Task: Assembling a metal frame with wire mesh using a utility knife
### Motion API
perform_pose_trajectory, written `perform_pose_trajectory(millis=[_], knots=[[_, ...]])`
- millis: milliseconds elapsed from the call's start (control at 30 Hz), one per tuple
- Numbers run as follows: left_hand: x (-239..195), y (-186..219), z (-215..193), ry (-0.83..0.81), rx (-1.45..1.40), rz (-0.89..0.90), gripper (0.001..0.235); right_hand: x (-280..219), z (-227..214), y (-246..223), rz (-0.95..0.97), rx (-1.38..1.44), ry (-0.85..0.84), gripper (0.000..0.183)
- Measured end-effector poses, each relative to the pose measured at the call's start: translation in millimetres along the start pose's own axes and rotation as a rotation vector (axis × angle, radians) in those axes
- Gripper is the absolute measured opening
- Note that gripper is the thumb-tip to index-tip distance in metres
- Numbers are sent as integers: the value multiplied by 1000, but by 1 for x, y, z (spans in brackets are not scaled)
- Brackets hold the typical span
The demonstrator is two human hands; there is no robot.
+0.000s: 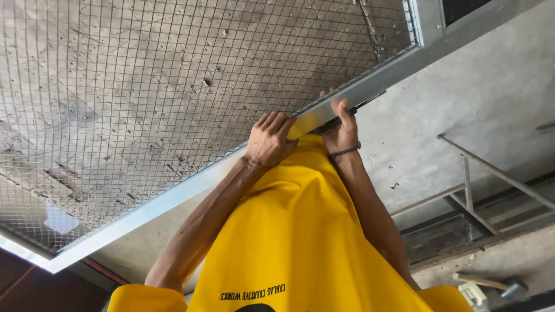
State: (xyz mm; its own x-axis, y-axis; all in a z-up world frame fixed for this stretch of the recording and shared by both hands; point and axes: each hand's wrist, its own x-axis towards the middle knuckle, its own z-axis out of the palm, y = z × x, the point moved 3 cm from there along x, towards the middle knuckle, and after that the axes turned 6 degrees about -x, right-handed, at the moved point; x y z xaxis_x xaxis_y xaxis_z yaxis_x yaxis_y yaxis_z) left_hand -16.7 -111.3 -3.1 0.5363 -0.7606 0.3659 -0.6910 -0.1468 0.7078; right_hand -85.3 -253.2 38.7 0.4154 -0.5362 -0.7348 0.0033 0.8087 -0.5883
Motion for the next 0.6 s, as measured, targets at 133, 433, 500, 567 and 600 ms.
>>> perform_pose_trajectory(millis=[133,433,500,567,600], knots=[[8,4,-7,3,-29,-34,37,46,-56,31,22,14,-280,40],[75,26,-11,8,-15,-51,13,71,-99,66,38,62,-246,31],[82,15,4,48,23,-135,12,84,-133,91,57,167,-252,25],[80,13,10,30,-5,-175,12,78,-123,83,63,160,-221,27],[78,10,13,15,-32,-217,13,75,-118,80,70,149,-191,28]])
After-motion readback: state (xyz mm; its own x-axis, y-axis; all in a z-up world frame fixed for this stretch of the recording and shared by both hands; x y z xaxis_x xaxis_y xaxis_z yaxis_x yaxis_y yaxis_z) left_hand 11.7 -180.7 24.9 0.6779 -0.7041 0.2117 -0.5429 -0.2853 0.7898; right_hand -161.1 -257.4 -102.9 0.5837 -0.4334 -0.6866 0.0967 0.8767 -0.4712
